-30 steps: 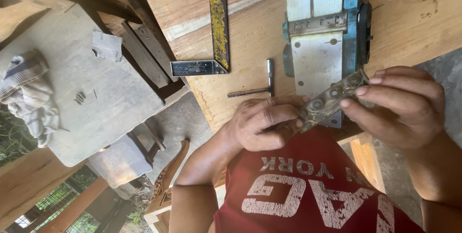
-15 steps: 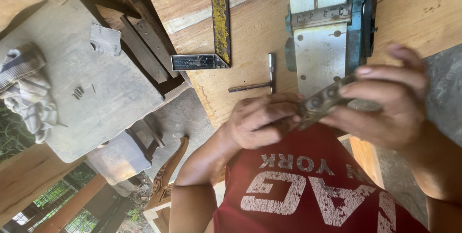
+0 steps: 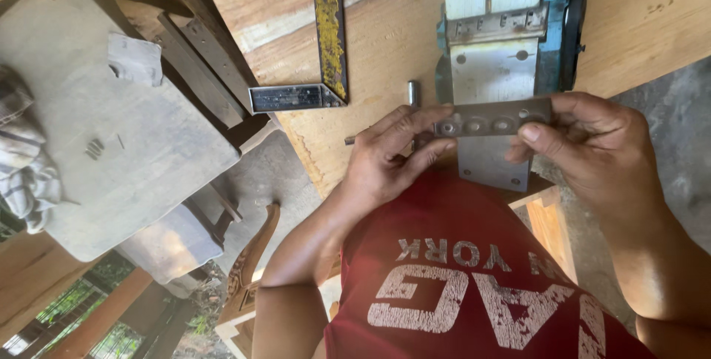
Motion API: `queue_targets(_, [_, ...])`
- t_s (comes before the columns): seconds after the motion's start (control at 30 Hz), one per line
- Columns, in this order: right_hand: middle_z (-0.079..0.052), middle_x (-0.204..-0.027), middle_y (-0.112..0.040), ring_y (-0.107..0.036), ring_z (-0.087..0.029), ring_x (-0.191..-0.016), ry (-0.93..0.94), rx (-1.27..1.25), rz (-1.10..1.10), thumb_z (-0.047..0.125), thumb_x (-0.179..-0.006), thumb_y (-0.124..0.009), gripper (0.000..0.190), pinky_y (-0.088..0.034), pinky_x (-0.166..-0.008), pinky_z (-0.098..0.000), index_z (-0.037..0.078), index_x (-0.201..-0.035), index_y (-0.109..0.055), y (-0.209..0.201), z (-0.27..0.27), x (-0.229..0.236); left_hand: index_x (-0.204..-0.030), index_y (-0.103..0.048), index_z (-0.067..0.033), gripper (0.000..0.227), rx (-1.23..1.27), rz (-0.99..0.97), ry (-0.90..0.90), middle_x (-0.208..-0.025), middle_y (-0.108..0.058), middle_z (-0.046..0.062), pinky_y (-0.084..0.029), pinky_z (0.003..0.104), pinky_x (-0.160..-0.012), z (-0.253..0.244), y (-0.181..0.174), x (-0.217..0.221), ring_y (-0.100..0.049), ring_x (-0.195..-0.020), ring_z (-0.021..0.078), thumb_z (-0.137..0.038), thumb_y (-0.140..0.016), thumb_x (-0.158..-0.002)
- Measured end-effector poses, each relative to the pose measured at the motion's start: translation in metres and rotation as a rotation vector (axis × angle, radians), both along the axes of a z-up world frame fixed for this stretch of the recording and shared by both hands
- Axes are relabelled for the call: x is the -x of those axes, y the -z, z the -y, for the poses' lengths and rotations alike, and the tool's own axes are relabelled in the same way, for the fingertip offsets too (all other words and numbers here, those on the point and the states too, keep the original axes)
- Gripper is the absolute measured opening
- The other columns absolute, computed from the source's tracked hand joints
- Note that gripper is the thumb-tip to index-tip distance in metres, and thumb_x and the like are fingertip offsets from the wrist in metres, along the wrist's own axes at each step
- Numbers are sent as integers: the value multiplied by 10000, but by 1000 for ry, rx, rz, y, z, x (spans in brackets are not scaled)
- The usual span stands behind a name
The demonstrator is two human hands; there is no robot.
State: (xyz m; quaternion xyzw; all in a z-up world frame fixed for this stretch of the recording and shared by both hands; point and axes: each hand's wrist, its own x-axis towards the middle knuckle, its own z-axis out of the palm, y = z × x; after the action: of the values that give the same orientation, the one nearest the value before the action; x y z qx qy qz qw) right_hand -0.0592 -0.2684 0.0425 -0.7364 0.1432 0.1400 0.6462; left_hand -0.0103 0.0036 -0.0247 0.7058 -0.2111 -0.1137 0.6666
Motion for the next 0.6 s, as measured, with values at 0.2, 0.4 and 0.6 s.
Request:
queue_targets(0.2, [-119, -1056, -771, -773, -187, -941, -134, 23, 107, 34, -1003, -629, 245, -677, -836, -345, 52, -1243, -676, -6, -12, -23, -1301, -646, -68, 332, 100, 21, 2, -1237, -714, 99, -647, 284, -896, -1, 17, -17, -760, -990, 180, -140, -768, -1001])
queue_targets(0.4, [-91, -1090, -742, -722, -146, -925, -86, -213, 309, 28, -1079, -607, 246, -647, -803, -287, 107, -1305, -665, 20, -21, -11, -1176, -653, -67, 334, 169, 130, 83, -1041, -722, 44, -629, 264, -730, 23, 34, 9, -765, -843, 147, -296, -808, -988])
queue_targets(0.6, [-51, -849, -709, -636, -73, -623, -249, 289, 126, 60, -1007, -600, 151, -524, -492, -186, 69, -1137, -677, 15, -31, 4, -1019, -704, -65, 331, -76, 378, 140, -989, -690, 70, -627, 279, -642, 8, 17, 17, -674, -779, 137, -309, -909, -927])
